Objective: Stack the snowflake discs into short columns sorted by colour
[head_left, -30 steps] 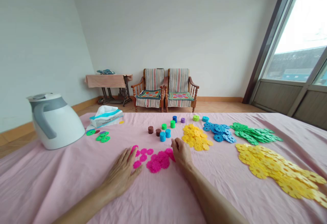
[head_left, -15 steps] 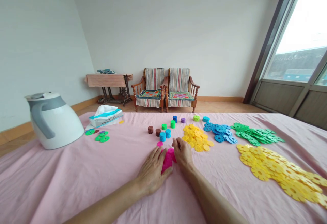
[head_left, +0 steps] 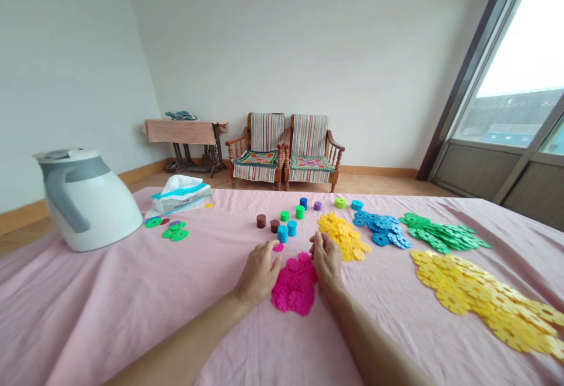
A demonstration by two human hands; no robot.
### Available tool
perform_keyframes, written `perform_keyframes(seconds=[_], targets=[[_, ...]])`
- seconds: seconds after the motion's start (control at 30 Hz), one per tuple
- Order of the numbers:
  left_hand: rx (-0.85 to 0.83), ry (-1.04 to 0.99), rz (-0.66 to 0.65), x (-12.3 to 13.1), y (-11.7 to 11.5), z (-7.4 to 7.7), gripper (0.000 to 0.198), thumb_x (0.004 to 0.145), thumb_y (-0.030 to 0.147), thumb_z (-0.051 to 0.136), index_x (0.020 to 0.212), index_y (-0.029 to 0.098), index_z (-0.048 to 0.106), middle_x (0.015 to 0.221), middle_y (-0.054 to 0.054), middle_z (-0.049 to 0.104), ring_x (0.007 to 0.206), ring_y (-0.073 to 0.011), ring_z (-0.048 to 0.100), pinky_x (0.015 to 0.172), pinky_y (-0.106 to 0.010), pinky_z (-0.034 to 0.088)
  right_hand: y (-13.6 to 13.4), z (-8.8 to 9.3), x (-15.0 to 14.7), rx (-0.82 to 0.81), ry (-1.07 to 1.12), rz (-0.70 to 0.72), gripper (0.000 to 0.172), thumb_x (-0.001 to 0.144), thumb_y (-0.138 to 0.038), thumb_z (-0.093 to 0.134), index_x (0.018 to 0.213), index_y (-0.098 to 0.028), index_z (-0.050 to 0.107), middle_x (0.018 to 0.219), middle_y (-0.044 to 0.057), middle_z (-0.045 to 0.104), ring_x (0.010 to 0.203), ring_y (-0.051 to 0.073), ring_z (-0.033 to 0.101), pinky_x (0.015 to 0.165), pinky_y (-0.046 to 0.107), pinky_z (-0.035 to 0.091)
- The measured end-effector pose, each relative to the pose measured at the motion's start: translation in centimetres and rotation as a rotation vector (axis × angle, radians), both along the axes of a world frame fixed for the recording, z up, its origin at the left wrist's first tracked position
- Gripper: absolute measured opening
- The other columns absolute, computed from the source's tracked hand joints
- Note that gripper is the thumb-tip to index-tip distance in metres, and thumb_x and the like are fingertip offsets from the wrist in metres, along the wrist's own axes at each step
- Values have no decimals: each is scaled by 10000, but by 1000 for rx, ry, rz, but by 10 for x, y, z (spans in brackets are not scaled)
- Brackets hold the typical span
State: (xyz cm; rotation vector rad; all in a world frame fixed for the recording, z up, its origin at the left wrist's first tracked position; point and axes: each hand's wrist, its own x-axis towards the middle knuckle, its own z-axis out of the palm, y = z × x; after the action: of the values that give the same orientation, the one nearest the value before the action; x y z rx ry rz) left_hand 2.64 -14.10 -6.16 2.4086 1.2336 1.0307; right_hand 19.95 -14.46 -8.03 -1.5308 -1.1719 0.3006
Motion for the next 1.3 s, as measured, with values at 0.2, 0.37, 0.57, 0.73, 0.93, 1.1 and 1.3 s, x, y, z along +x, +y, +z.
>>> perform_keyframes(seconds=[0.2, 0.37, 0.57, 0.73, 0.93, 1.1, 1.3], targets=[[84, 109, -60, -1, 0, -3, 318, 858, 295, 468, 1150, 183, 528, 1144, -98, 597, 1091, -246, 515, 958, -447, 400, 2, 0, -2, -29, 61, 8, 431, 861, -470, 315, 695, -174, 581, 527, 11, 563, 475, 138, 522, 465, 231, 349], [17, 150, -264, 1, -13, 10, 303, 896, 332, 423, 1123, 216, 586, 1177, -59, 588, 1134, -208, 487, 1007, -390, 376, 2, 2, -4, -27, 3, -10, 429, 862, -447, 316, 669, -179, 590, 549, 22, 594, 511, 139, 542, 474, 226, 348], [-63, 99, -370, 2, -23, 18, 266, 884, 284, 445, 1100, 215, 586, 1123, -55, 599, 1066, -190, 521, 966, -338, 411, -3, 8, -8, -36, 11, 46, 369, 869, -383, 333, 688, -183, 585, 545, 1, 587, 498, 122, 534, 488, 214, 356], [-59, 85, -315, 0, -26, 22, 186, 783, 274, 599, 949, 189, 602, 948, -54, 593, 934, -196, 527, 850, -320, 446, 0, 6, -7, -14, 98, 62, 381, 856, -417, 351, 674, -171, 578, 495, -12, 541, 441, 110, 491, 451, 206, 336], [-58, 169, -359, -1, -32, 28, 166, 758, 264, 639, 900, 185, 602, 879, -40, 571, 885, -196, 506, 793, -317, 430, 6, -1, -2, 56, 258, 54, 444, 807, -519, 396, 638, -154, 585, 423, -31, 471, 375, 99, 414, 388, 204, 288], [-71, 135, -350, -2, -28, 24, 101, 798, 205, 590, 895, 179, 594, 875, -36, 574, 880, -183, 515, 789, -301, 430, 7, -2, -1, 60, 260, 48, 454, 789, -544, 412, 624, -163, 595, 418, -28, 475, 372, 102, 404, 392, 213, 285], [-97, 53, -313, -4, -25, 22, 216, 793, 130, 558, 996, 199, 582, 963, -37, 585, 904, -168, 533, 816, -280, 437, 6, -1, -2, 40, 253, 53, 439, 798, -528, 407, 635, -166, 595, 411, -32, 470, 370, 102, 403, 398, 214, 284]])
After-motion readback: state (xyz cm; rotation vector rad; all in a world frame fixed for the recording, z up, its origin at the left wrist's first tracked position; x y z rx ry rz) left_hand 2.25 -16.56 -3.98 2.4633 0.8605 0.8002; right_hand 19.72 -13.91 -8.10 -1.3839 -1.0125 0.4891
